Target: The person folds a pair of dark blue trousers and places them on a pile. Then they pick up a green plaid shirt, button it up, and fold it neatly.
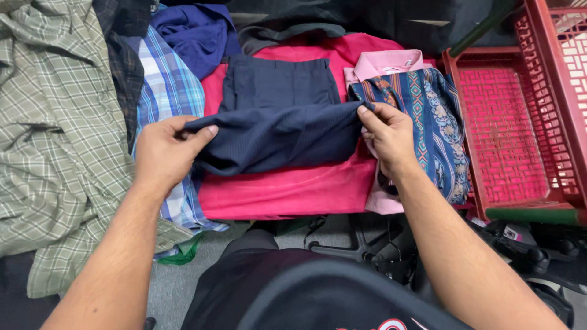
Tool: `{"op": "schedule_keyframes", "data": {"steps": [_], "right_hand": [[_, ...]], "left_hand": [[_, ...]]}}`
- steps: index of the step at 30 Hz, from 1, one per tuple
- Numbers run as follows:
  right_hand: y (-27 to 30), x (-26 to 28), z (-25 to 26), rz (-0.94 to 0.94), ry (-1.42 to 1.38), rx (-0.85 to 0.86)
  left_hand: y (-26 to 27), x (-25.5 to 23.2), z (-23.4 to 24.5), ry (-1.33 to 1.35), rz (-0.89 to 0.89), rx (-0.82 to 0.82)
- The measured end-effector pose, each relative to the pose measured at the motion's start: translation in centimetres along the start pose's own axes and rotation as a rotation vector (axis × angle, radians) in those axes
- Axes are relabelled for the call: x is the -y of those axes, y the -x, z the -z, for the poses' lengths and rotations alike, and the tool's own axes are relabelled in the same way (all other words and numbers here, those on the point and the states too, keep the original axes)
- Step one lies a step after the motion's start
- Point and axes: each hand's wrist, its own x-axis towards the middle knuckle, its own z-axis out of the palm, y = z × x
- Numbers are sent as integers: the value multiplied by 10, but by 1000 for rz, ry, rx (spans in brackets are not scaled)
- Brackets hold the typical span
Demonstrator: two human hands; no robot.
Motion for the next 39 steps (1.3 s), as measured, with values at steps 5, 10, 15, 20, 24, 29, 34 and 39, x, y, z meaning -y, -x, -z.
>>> {"op": "schedule_keyframes", "data": {"steps": [5,10,15,20,24,29,34,39], "right_hand": [[-53,-14,-15,180,91,-61],[-98,-24,-29,216,416,-217],[-142,-27,-43,131,540,-305],[-163,-36,-52,43,628,-337],[-162,-36,-63,430,896,-300],[-112,-50,-93,500,1149,-277],[-91,-68,-118,367,1376,-51],[-96,-70,-117,203,1434,100]], "left_hand": [[-62,2,-20,146,-349,-79],[-124,14,-40,131,-55,-28],[-178,37,-57,-11,-67,-24],[-207,52,-76,-79,-45,-62],[-196,44,-84,-222,-362,-329],[-155,26,-98,-327,-692,-28],[-160,24,-109,-513,-681,58],[-172,26,-112,-455,-513,138]]}}
